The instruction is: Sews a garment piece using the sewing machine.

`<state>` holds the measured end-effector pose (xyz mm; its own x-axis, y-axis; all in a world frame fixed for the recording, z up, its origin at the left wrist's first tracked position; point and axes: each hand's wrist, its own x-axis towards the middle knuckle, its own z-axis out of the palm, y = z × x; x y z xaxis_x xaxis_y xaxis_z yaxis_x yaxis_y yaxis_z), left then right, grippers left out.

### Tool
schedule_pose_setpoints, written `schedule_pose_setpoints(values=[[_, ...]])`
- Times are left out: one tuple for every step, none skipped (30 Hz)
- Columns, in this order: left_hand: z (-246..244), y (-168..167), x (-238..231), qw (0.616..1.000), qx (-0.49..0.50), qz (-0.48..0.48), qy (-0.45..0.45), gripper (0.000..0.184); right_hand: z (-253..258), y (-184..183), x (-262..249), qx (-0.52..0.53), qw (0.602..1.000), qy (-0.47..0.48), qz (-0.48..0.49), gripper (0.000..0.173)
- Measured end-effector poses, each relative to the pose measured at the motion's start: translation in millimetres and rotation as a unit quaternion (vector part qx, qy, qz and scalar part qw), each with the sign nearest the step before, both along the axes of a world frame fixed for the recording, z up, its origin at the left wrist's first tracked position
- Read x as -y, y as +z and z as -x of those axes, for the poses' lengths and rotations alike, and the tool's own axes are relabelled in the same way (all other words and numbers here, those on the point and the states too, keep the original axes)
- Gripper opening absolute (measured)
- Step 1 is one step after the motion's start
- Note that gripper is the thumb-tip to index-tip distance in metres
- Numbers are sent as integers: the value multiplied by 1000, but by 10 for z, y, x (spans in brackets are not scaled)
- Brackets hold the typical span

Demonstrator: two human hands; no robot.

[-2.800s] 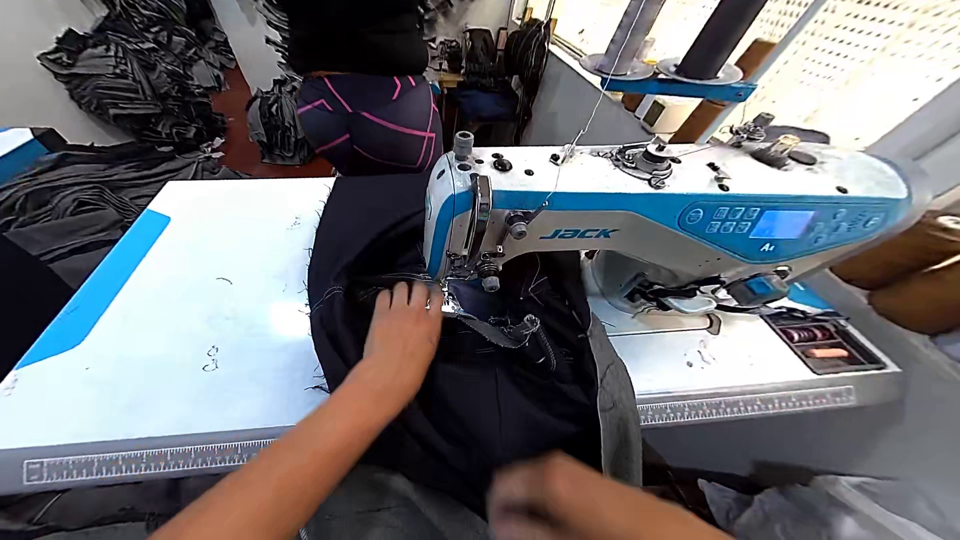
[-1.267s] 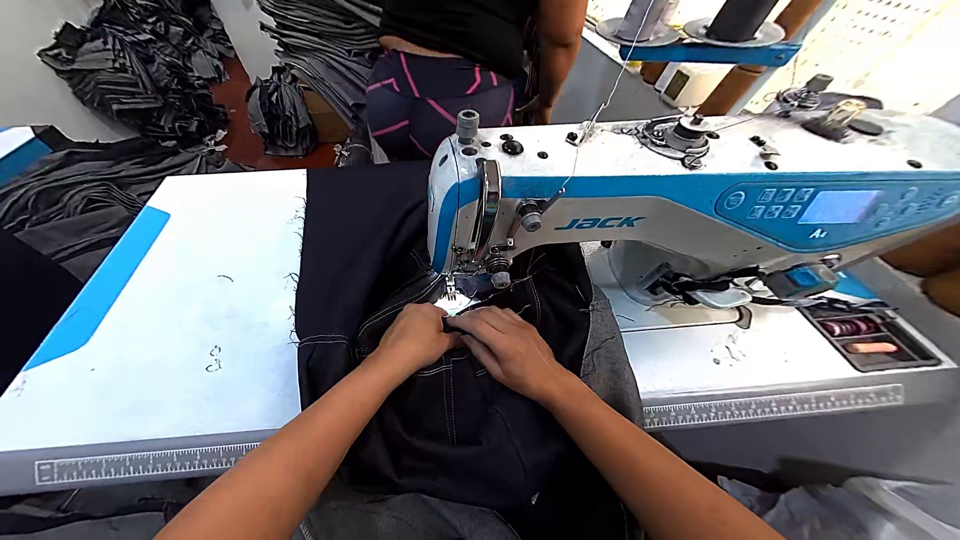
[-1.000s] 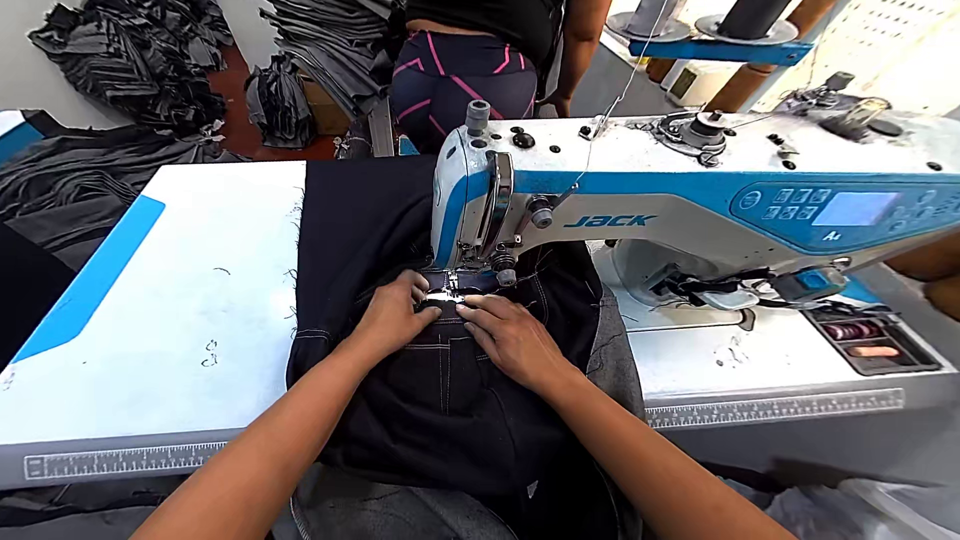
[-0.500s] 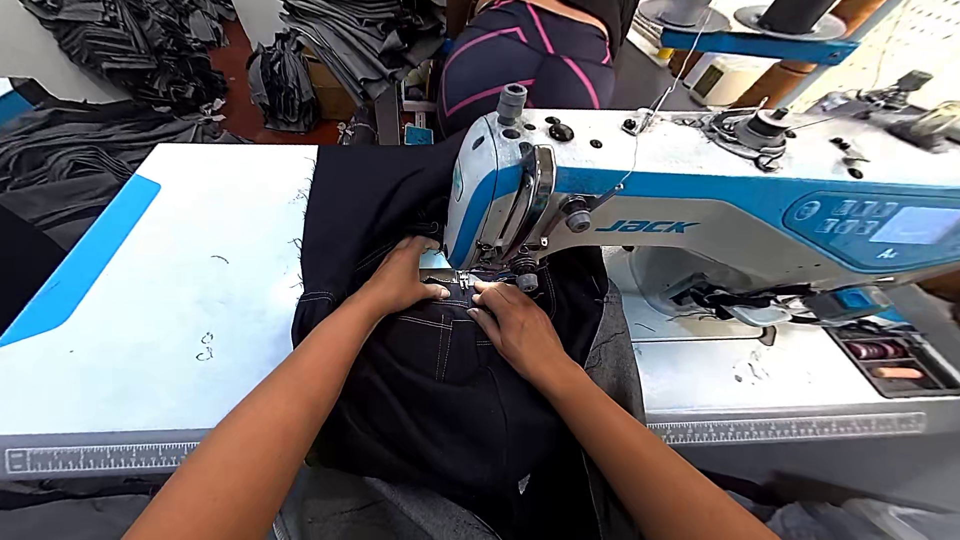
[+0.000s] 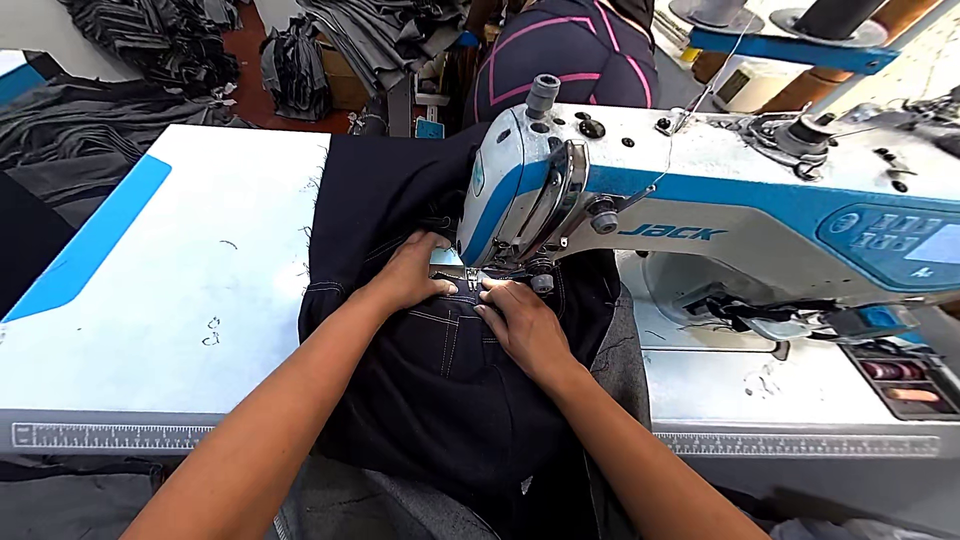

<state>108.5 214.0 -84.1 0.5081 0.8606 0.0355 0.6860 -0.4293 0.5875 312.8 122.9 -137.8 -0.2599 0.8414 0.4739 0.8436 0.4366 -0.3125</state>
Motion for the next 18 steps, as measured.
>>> schedule_pose_setpoints(values=[[-44,49,117,999,-29,-13,6,58,-9,-10,21,-2,1000,12,-15,20],[-108,109,297,997,-65,-32,10,49,-23,-17,51,-3,999,32,-31,18],[-181,134,525,994,-91,-60,7,44,-43,-19,96,1,998,53,-40,18],[-234,92,775,990,-108,-87,-7,43,-69,-18,150,7,997,71,-40,20],[-249,7,1011,988,-124,-86,-26,49,-99,-7,207,18,996,83,-30,23],[-216,-98,1184,987,-142,-67,-42,61,-134,18,255,29,996,88,-13,28],[-159,-217,1277,985,-147,-75,-43,66,-165,50,286,33,996,87,1,31],[-102,-271,1308,985,-148,-73,-42,67,-177,77,301,34,996,84,7,31],[-59,-279,1301,986,-149,-65,-44,66,-175,94,314,32,997,77,8,30],[-38,-266,1284,986,-151,-51,-46,66,-172,106,327,32,997,67,8,30],[-29,-256,1267,987,-150,-47,-43,65,-170,116,330,33,998,60,7,30],[-25,-250,1253,987,-151,-51,-36,63,-165,123,325,32,998,56,3,30],[-25,-239,1241,986,-157,-52,-29,61,-160,120,315,30,998,53,0,30],[-26,-231,1239,985,-160,-51,-24,58,-154,107,311,28,998,51,0,30],[-28,-223,1241,985,-164,-47,-21,56,-148,98,316,25,998,50,3,30],[-32,-220,1242,985,-165,-45,-19,53,-147,95,322,21,999,49,5,30],[-37,-217,1242,986,-163,-43,-18,51,-149,91,325,17,999,47,5,30],[-39,-220,1238,986,-157,-48,-16,49,-151,89,326,13,999,44,5,30]])
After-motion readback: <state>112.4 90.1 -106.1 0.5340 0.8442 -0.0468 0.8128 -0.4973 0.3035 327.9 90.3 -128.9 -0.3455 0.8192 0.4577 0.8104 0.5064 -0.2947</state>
